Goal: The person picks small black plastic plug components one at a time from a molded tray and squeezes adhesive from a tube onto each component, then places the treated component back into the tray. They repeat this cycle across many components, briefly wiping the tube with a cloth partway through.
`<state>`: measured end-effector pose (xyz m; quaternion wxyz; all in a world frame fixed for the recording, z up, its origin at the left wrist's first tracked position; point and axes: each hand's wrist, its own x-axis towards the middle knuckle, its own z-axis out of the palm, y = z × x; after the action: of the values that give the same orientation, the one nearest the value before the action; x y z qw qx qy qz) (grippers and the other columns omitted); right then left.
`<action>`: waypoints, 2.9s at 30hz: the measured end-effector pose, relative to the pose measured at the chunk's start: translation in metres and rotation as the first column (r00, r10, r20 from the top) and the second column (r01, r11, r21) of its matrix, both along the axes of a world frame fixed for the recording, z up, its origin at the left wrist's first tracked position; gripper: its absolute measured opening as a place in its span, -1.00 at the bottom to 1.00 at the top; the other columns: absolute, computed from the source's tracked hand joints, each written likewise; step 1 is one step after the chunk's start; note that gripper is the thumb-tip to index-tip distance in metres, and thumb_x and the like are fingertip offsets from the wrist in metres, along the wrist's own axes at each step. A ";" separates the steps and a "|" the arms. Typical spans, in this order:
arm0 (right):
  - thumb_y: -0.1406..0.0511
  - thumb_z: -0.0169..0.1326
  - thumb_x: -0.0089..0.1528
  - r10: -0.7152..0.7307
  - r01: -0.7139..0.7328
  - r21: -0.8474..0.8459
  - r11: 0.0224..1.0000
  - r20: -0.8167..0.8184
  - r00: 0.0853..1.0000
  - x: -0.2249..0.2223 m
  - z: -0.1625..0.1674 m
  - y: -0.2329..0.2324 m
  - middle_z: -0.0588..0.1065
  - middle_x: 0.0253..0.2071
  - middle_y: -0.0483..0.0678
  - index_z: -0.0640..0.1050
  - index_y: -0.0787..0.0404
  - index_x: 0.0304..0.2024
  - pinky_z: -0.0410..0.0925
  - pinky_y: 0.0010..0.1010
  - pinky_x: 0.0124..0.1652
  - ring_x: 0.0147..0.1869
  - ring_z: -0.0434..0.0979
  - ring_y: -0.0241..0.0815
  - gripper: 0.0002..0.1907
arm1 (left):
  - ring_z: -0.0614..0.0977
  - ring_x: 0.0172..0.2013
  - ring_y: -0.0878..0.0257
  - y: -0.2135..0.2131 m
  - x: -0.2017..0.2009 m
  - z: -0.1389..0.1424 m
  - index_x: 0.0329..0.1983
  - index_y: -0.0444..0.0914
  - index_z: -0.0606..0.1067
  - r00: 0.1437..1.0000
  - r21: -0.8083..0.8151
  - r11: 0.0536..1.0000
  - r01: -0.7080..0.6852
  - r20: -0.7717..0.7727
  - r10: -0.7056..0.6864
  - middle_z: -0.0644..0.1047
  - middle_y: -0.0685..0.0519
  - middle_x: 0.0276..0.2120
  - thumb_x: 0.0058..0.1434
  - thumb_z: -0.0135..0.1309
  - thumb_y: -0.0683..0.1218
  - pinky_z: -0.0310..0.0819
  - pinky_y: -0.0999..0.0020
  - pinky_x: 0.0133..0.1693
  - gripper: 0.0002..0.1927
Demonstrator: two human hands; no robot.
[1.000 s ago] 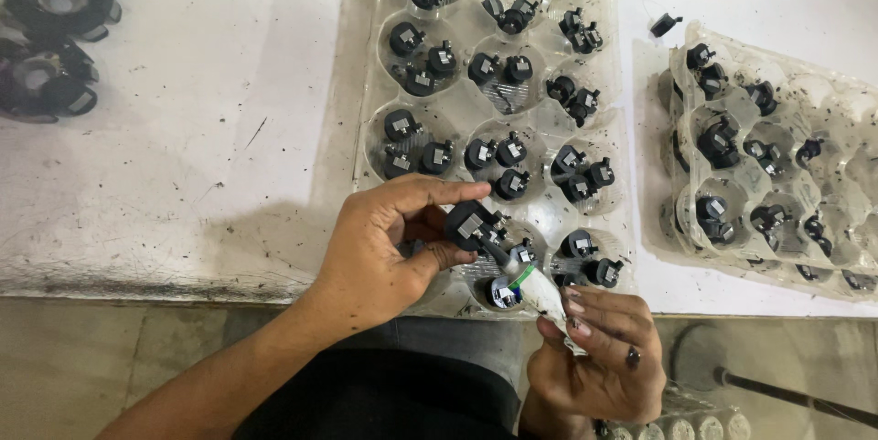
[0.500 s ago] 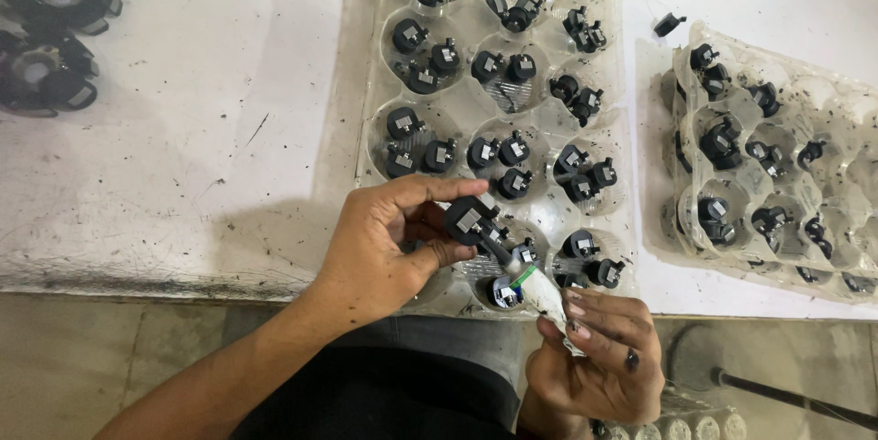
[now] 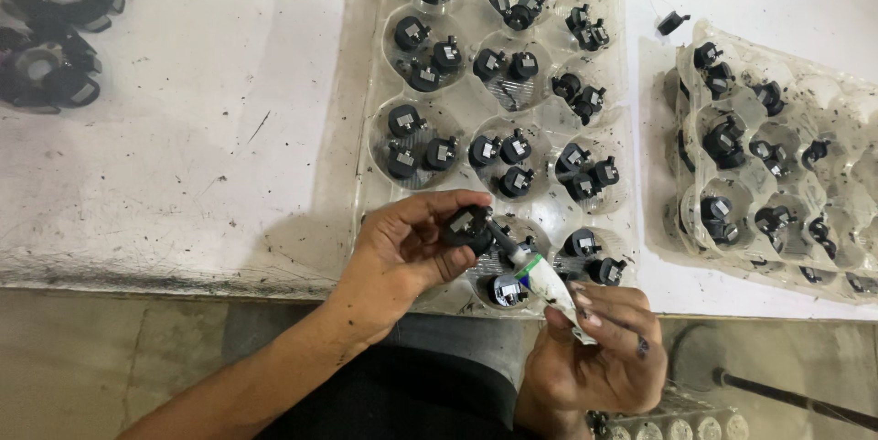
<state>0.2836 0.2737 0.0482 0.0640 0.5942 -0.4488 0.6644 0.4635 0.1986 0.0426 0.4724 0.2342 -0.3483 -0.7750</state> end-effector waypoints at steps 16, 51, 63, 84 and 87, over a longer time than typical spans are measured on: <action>0.54 0.27 0.14 -0.029 0.029 0.000 1.000 -0.126 0.992 -0.007 -0.004 -0.001 0.51 -0.28 0.10 0.42 0.31 -0.24 0.55 -0.40 -0.29 -0.23 0.64 -0.05 -0.72 | 0.65 -0.29 0.28 0.008 -0.003 -0.015 0.23 -0.36 0.54 0.984 0.063 0.987 0.149 -0.111 -0.142 0.64 0.04 -0.28 0.30 0.20 -0.02 0.63 0.35 -0.13 -0.51; 0.50 0.33 0.29 -0.040 0.033 0.045 0.998 0.174 0.984 -0.042 -0.015 0.012 0.49 -0.27 0.08 0.41 0.31 -0.19 0.54 -0.38 -0.12 -0.14 0.60 -0.10 -0.70 | 0.69 -0.27 0.00 -0.243 -0.088 0.013 -0.13 -0.03 0.71 0.409 -0.639 0.071 0.766 0.570 0.712 0.67 -0.02 -0.32 -0.20 0.48 -0.06 0.60 0.10 -0.20 -0.53; 0.47 0.33 0.28 -0.053 0.033 0.079 0.996 0.261 0.964 -0.048 -0.019 0.006 0.50 -0.27 0.10 0.40 0.30 -0.16 0.52 -0.42 -0.11 -0.15 0.61 -0.10 -0.69 | 0.69 -0.26 0.03 -0.260 -0.120 -0.002 -0.17 -0.02 0.69 0.350 -0.556 0.174 0.813 0.705 0.617 0.67 0.02 -0.32 -0.25 0.47 -0.08 0.58 0.09 -0.20 -0.53; 0.52 0.29 0.27 -0.004 -0.069 0.124 0.990 0.515 0.857 -0.056 -0.035 0.015 0.51 -0.15 0.14 0.42 0.33 -0.10 0.46 -0.51 -0.03 -0.08 0.56 -0.20 -0.71 | 0.70 -0.30 0.09 -0.271 -0.189 0.012 -0.18 -0.26 0.57 -0.064 -0.496 0.526 0.691 0.683 0.728 0.64 -0.03 -0.34 -0.31 0.55 0.18 0.63 0.22 -0.28 -0.31; 0.56 0.26 0.27 0.046 -0.147 0.121 0.982 0.596 0.802 -0.062 -0.034 0.014 0.52 -0.11 0.14 0.44 0.36 -0.10 0.45 -0.43 0.08 0.01 0.56 -0.16 -0.74 | 0.66 -0.29 0.06 -0.256 -0.160 0.028 -0.13 -0.24 0.50 0.331 -0.834 0.304 0.461 0.479 0.813 0.60 -0.04 -0.35 -0.21 0.51 0.04 0.57 0.15 -0.26 -0.39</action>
<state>0.2220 0.2878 0.0142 -0.1608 0.3835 -0.4678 0.7799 0.3030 -0.0572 0.0706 0.3317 0.3527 -0.8735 -0.0515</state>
